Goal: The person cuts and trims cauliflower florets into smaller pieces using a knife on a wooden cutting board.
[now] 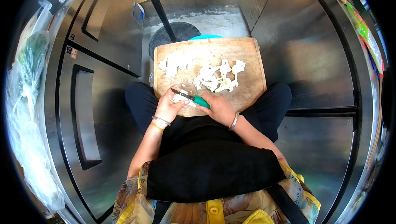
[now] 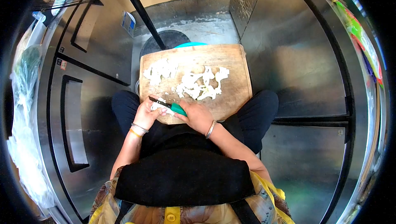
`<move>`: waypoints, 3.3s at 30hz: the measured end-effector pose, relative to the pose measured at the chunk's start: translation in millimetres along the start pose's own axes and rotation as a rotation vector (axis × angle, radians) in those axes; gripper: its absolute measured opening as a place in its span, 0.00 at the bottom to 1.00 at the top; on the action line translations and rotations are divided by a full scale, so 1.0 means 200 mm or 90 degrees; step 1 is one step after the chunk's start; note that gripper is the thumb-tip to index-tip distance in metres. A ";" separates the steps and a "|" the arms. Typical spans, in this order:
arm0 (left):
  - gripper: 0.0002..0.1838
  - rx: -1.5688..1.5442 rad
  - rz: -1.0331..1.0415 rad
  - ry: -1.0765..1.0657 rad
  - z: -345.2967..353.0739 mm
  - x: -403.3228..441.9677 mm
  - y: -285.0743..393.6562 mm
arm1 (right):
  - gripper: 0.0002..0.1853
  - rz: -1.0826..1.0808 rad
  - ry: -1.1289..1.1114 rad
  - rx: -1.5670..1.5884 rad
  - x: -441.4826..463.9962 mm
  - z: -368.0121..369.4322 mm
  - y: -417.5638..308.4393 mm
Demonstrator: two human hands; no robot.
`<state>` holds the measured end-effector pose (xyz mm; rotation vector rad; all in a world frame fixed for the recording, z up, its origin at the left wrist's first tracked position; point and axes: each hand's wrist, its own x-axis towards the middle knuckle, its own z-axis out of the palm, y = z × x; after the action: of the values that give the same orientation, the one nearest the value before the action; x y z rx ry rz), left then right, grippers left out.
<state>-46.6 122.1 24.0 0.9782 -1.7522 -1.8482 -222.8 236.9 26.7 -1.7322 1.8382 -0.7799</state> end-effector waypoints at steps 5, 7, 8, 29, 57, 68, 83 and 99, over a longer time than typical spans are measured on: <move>0.13 -0.079 -0.012 -0.033 -0.01 -0.02 0.03 | 0.15 -0.042 -0.012 0.013 0.01 -0.04 0.03; 0.12 -0.055 -0.033 -0.096 -0.01 -0.03 0.08 | 0.14 -0.015 -0.017 0.004 0.00 -0.03 0.09; 0.12 -0.055 -0.033 -0.096 -0.02 -0.04 0.08 | 0.14 0.012 -0.022 -0.006 0.00 -0.02 0.13; 0.22 0.626 0.355 0.182 0.00 0.62 -0.12 | 0.14 0.147 0.024 0.272 -0.19 0.22 0.41; 0.51 0.694 0.191 0.294 -0.11 0.61 -0.24 | 0.15 0.138 -0.079 0.133 -0.15 0.19 0.38; 0.46 0.572 0.220 0.341 -0.12 0.53 -0.19 | 0.15 0.159 -0.069 0.138 -0.14 0.21 0.39; 0.28 0.422 0.249 0.055 0.23 0.56 -0.16 | 0.13 0.125 0.108 0.272 -0.15 0.14 0.35; 0.23 0.635 0.385 -0.039 0.34 0.33 -0.08 | 0.06 0.286 0.375 0.734 -0.12 0.11 0.36</move>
<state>-137.1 123.4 -8.5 0.5407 -2.6675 -0.5910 -257.7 261.7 -39.7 -0.3614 1.4347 -1.7706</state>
